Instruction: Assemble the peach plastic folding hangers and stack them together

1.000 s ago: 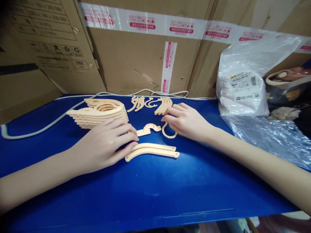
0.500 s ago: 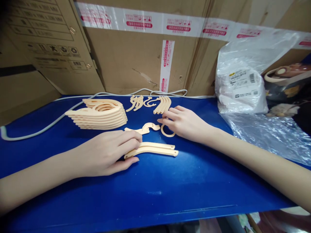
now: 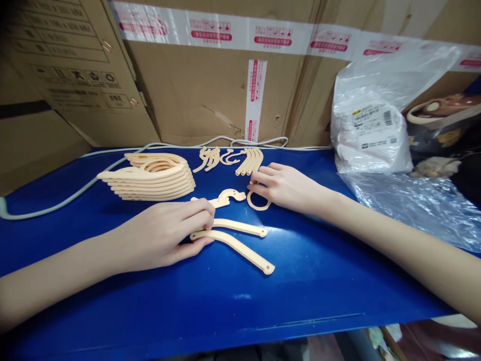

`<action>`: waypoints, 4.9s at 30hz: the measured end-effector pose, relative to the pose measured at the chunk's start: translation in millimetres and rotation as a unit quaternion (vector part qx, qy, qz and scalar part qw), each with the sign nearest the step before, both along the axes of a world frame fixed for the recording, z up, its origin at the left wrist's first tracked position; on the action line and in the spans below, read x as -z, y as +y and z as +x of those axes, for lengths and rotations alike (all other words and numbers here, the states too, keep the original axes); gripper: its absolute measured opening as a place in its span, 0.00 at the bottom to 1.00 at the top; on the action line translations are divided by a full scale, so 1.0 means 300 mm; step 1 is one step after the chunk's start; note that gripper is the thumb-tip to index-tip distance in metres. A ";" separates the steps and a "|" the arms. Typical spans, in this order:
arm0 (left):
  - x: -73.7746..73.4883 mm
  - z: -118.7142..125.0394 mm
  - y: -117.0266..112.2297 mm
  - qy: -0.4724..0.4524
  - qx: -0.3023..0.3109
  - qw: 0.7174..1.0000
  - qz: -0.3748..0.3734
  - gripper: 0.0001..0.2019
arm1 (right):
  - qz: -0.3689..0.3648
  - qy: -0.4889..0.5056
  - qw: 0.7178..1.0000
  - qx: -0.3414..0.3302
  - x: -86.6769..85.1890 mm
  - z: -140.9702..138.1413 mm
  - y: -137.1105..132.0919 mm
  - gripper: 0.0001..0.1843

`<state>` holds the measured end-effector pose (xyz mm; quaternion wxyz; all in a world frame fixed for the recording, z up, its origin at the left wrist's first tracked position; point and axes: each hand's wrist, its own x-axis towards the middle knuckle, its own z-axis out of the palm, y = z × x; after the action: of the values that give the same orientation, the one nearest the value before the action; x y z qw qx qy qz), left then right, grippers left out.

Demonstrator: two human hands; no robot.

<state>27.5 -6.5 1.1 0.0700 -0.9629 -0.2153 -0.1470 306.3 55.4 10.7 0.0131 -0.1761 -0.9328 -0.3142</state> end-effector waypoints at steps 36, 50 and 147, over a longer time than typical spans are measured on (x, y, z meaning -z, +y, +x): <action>-0.033 -0.003 0.033 -0.317 -0.078 0.871 -0.367 0.06 | -0.656 0.461 0.596 0.043 0.060 -0.138 -0.128 0.05; -0.075 -0.019 0.015 -0.322 -0.087 0.829 -0.450 0.19 | -0.673 0.508 0.535 0.060 0.072 -0.130 -0.112 0.07; 0.037 0.012 -0.003 0.026 -0.023 0.987 0.155 0.17 | -0.706 0.562 0.423 0.077 0.082 -0.111 -0.089 0.12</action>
<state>31.1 -7.4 -10.0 0.2271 -0.9387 -0.2104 -0.1521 273.0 28.8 -13.9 0.3815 -0.3326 -0.5957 0.6237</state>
